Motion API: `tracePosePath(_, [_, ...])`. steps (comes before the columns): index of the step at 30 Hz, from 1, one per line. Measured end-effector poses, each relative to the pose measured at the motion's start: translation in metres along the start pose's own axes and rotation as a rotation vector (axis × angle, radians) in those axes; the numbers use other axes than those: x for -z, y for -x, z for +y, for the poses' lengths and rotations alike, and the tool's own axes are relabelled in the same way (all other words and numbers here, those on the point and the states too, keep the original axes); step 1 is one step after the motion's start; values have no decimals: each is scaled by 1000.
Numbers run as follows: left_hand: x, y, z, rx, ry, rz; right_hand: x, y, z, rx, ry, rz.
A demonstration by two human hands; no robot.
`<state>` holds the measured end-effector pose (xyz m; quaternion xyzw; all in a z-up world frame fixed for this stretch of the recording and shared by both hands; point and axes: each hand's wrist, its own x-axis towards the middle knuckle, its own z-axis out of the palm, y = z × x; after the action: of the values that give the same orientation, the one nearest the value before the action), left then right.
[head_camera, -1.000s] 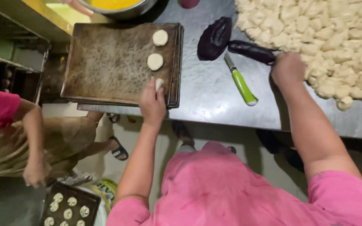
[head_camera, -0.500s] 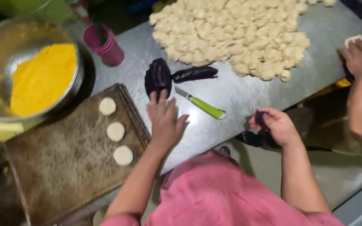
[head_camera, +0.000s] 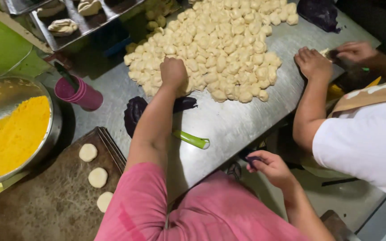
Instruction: Preparing dough balls by brushing with liquid, coating in powder, scoring the tops, and shaping new portions on a baking tray
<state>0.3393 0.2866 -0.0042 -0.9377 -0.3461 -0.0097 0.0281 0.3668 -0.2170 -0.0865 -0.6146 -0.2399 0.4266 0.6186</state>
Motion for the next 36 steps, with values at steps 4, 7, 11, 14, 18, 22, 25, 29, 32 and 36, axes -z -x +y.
tracePosePath(4, [35, 14, -25, 151, 834, 260, 1, -18, -16, -37, -92, -242])
tracePosePath(7, [108, 114, -40, 86, 958, 674, -1, -54, -46, 2, -76, -395])
tracePosePath(11, [120, 263, -18, 139, 559, 699, -28, -92, -95, 32, -97, -610])
tracePosePath(14, [42, 348, 22, 338, 381, 492, -56, -115, -119, -80, -61, -731])
tracePosePath(18, [-31, 396, 66, 302, 357, 291, -112, -128, -98, -84, -8, -804])
tracePosePath(22, [-17, 406, 64, 538, 1067, 251, -156, -106, -72, -1, 208, -835])
tracePosePath(25, [2, 404, 39, 728, 1950, 198, -189, -96, -71, 76, 367, -844])
tracePosePath(29, [23, 420, 9, 582, 2220, 149, -228, -72, -76, 167, 526, -664])
tracePosePath(32, [24, 443, -8, 445, 1667, 94, -262, -44, -69, 83, 669, -322])
tracePosePath(36, [-9, 445, -21, 370, 1346, 404, -278, -20, -63, 134, 726, -489])
